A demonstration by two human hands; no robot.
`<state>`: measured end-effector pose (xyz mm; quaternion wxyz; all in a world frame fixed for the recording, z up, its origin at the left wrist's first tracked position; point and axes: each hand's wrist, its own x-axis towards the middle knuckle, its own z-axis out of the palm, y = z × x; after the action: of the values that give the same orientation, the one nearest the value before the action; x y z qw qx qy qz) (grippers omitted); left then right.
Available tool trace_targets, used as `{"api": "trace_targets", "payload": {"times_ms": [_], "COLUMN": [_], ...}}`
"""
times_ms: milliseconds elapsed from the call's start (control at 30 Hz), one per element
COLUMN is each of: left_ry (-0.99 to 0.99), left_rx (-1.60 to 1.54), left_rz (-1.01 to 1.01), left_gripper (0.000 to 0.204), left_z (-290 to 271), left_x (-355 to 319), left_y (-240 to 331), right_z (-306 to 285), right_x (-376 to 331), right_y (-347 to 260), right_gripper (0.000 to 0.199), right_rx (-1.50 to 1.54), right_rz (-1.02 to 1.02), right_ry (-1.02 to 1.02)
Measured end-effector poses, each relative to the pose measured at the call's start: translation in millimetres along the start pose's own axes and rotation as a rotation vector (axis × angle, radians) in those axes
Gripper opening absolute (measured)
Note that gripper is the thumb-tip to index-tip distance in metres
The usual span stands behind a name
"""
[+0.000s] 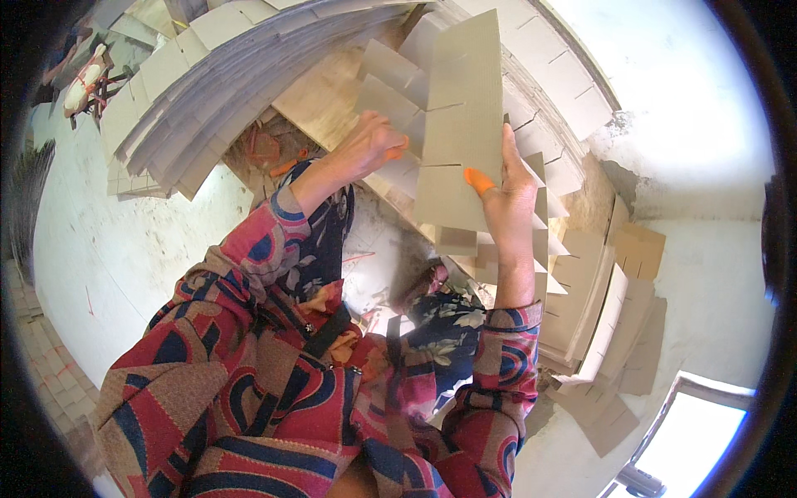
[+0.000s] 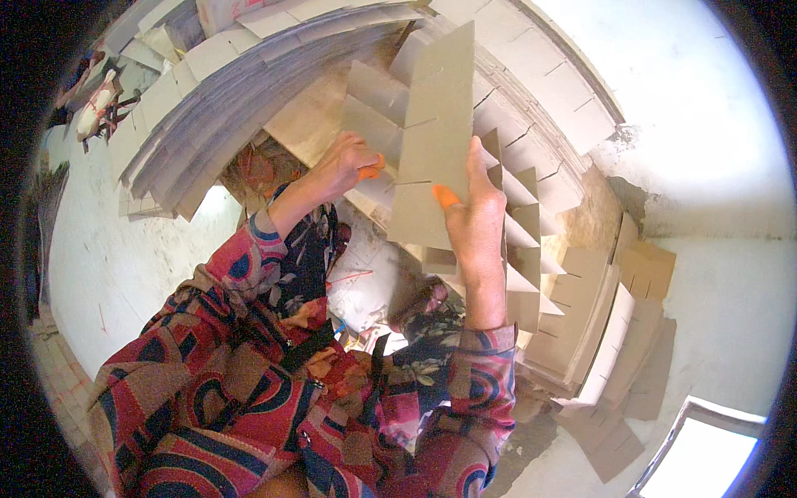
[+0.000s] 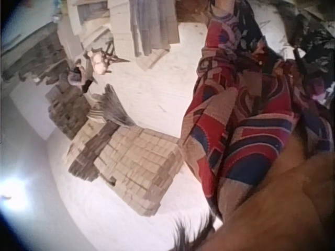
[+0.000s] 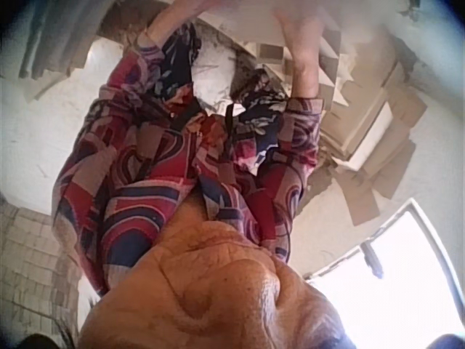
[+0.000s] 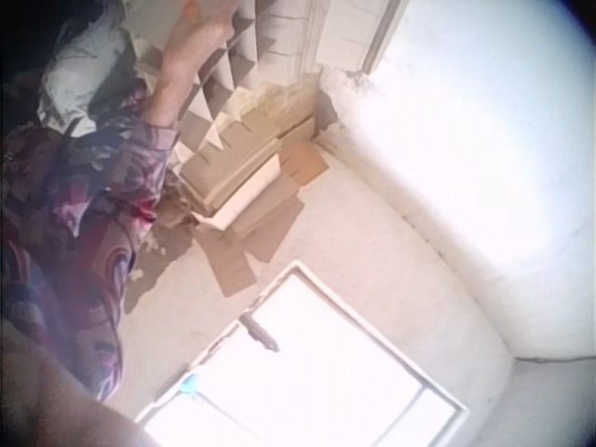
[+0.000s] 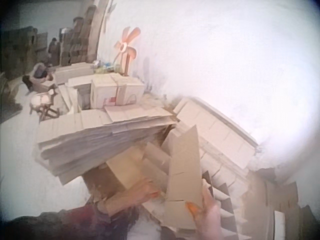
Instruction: The person is sitting on the floor assembling a cardboard structure. They repeatedly fold and interlock pre-cut cardboard pieces to form a grid-like box or tray, handling the pieces one at a time.
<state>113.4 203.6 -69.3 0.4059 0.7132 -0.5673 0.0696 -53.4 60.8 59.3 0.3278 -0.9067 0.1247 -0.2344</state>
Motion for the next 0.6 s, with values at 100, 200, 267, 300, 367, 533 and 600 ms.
{"api": "trace_targets", "payload": {"times_ms": [100,200,267,300,367,533,600], "left_ry": [-0.024,-0.008,0.009,0.01,0.001,0.014,0.01], "left_rx": [-0.018,-0.03,-0.036,-0.034,-0.046,-0.076,-0.052], "left_rz": [-0.01,0.004,0.012,0.013,0.01,-0.002,0.021], "left_gripper": [0.009,0.009,0.009,0.008,0.007,0.006,0.006], "left_z": [-0.2,0.7,0.4,0.2,-1.5,1.3,2.4], "left_x": [0.9,2.0,3.1,3.5,4.4,4.8,5.9], "left_y": [-1.0,-2.6,-3.8,-4.6,-3.2,-8.0,-8.9], "right_z": [5.1,3.5,2.4,2.0,4.4,5.9,7.1], "right_x": [2.2,3.7,5.9,7.3,7.0,10.2,13.5], "right_y": [-7.7,-6.6,-7.0,-10.1,-14.0,-14.1,-16.7], "right_gripper": [0.068,0.069,0.069,0.07,0.07,0.069,0.069], "right_rx": [-0.016,-0.058,-0.059,-0.05,-0.031,-0.039,-0.039], "right_rz": [-0.003,-0.02,-0.013,0.003,0.071,0.127,0.113], "right_ry": [-0.009,0.013,0.023,0.021,-0.019,-0.132,-0.145]}}
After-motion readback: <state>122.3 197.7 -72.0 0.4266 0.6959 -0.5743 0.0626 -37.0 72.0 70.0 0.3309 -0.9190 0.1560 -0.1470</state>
